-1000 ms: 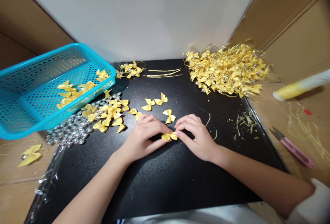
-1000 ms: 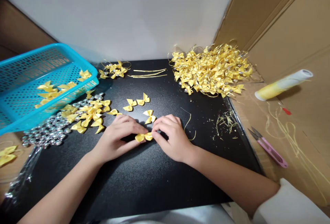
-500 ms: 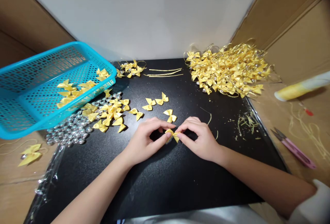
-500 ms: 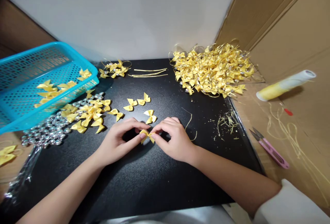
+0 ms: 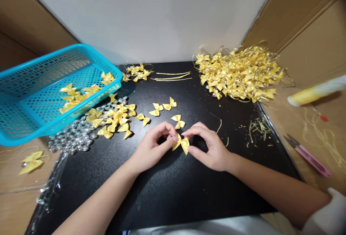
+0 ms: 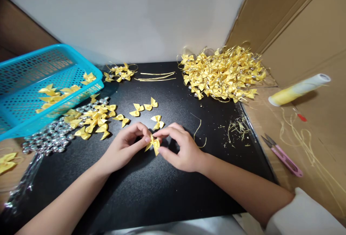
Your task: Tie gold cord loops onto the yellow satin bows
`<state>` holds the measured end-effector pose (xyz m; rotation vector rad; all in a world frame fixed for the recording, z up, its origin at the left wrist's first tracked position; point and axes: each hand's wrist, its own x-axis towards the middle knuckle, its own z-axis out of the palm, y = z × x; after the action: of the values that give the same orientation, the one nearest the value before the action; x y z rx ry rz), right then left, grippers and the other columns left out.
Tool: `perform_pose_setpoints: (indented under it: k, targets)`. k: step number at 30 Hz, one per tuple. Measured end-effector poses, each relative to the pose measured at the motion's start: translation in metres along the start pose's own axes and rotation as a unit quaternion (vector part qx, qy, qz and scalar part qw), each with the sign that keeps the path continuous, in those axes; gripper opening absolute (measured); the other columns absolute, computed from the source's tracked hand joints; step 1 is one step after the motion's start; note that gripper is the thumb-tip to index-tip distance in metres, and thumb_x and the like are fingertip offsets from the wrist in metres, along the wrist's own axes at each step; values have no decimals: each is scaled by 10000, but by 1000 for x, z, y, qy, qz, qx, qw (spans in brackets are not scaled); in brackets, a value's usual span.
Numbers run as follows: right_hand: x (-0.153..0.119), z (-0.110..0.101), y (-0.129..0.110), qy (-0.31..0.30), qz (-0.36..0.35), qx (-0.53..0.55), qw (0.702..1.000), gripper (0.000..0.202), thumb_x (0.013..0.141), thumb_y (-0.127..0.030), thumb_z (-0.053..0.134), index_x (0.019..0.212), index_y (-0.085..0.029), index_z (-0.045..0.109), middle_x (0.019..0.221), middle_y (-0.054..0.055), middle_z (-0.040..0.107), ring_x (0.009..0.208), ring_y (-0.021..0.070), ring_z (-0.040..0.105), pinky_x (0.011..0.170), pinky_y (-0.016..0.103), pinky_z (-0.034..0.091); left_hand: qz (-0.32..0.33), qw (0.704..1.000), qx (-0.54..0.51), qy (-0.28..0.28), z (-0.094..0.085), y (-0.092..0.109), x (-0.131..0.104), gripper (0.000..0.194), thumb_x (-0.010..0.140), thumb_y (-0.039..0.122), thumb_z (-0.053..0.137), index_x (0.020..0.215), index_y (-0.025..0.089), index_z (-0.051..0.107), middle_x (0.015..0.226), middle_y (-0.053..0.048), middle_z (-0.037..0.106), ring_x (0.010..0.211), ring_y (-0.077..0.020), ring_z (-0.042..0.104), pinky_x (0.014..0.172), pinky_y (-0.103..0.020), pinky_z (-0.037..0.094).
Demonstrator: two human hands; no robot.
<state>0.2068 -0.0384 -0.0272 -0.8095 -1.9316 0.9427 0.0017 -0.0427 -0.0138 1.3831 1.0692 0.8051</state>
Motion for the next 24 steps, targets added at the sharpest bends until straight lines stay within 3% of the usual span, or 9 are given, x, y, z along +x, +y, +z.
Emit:
perform_pose_setpoints:
  k: [4,8,13,19,24]
  targets:
    - [1,-2,1,0,-10,-6,1000,133,871,-254,639,1000,-227,658,999,67,673,995,223,577,880,401,457,-58,988,-136,-51,9,0,-1,263,855,336,674,782,186,472,729,28,541,686,-110,551,652,-238,426]
    - [3,-3,2,-53,-28,34,998,266,987,-328,437,1036,-227,678,1032,74,677,1001,218,580,895,423,449,-74,972,-216,-63,15,-2,0,296,847,295,698,769,186,434,731,43,541,690,-87,548,663,-210,422]
    - [2,1,2,-24,-6,2,1000,36,894,-224,623,878,-226,656,896,41,666,906,198,572,833,374,467,-77,966,-232,-89,18,-4,-1,241,880,263,666,800,177,457,795,18,605,748,-88,569,696,-205,421]
    - [1,6,4,-2,4,-22,1000,77,888,-183,634,819,-214,622,864,29,642,872,182,566,794,348,463,-58,958,-262,-99,18,-4,-1,143,906,228,634,887,180,501,780,21,628,740,-82,572,705,-208,412]
    - [0,5,6,27,24,-31,999,62,880,-201,651,833,-210,610,836,26,628,844,181,570,763,339,466,-54,955,-269,-114,14,-5,-2,268,842,181,712,1017,188,509,847,-2,687,761,-84,586,704,-201,421]
